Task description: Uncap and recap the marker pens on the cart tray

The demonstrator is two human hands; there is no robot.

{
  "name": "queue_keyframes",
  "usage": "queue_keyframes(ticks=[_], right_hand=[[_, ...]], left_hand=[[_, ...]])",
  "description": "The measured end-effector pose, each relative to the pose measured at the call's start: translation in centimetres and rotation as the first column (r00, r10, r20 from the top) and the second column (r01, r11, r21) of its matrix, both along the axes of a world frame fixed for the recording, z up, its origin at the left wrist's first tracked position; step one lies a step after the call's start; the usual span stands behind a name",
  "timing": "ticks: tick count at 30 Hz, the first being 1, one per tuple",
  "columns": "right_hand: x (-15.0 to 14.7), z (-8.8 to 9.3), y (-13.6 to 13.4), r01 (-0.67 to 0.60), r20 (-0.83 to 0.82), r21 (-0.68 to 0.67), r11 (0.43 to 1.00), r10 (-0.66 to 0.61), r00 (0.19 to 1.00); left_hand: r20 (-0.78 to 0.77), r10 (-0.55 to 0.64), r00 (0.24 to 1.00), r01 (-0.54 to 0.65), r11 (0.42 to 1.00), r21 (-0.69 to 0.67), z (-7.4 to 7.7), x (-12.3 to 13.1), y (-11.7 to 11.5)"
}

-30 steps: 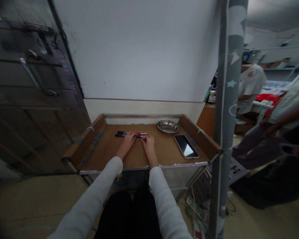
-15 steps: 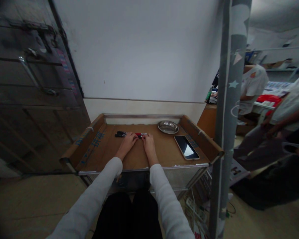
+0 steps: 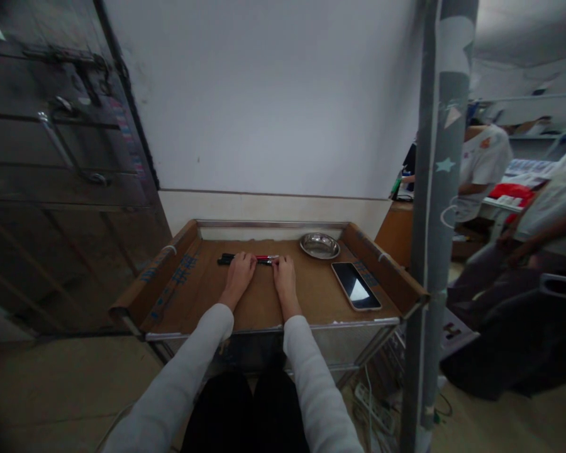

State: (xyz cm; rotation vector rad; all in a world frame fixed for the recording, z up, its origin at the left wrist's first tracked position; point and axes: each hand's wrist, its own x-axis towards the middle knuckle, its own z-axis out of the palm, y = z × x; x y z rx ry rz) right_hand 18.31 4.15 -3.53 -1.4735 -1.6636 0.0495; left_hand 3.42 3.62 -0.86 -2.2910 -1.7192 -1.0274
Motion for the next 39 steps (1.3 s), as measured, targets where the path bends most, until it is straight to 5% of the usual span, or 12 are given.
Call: queue_keyframes(ticks=[5, 9, 16, 19, 23, 28, 34, 39], right_hand=[[0.1, -0.2, -0.3, 0.008, -0.043, 0.033, 0.999, -0.007, 0.999], [0.1, -0.2, -0.6, 0.013, -0.075, 0.054, 0.998, -0.009, 0.997], [-1.0, 0.5, -1.6, -0.107, -0.239, 0.086, 0.991, 0.125, 0.963], [-2.0, 0.9, -2.4, -0.319, -0.197, 0.077, 0.945, 0.328, 0.924], [-2.4, 1.1, -2.6, -0.383, -0.278, 0.047, 0.923, 0.38, 0.882], [-1.7, 1.0, -2.2, -0.516, -0.587, -0.016, 0.856, 0.41, 0.698], [-1.2, 0.2, -1.3, -0.284, -0.868, 0.067, 0.957, 0.196, 0.457], [-1.2, -0.2, -1.0, -0.18, -0.924, 0.101, 0.979, 0.159, 0.347]], left_hand=[[0.108, 0.306, 0.946, -0.311, 0.95, 0.032, 0.0, -1.2, -1.1], [0.129, 0.36, 0.924, -0.364, 0.932, 0.004, -0.6, -2.1, -1.7], [0.048, 0.263, 0.964, -0.263, 0.965, -0.005, -1.1, -2.7, -3.4], [0.013, 0.045, 0.999, -0.044, 0.997, -0.056, -0.8, -2.5, -3.8], [0.051, -0.226, 0.973, 0.228, 0.973, -0.03, -0.4, -1.9, -3.6], [0.107, -0.304, 0.946, 0.304, 0.952, 0.022, -0.3, -1.5, -3.3], [0.347, -0.106, 0.932, 0.063, 0.989, 0.135, -0.2, -1.7, -3.1], [0.321, -0.232, 0.918, 0.213, 0.972, 0.095, -0.9, -1.4, -2.6]])
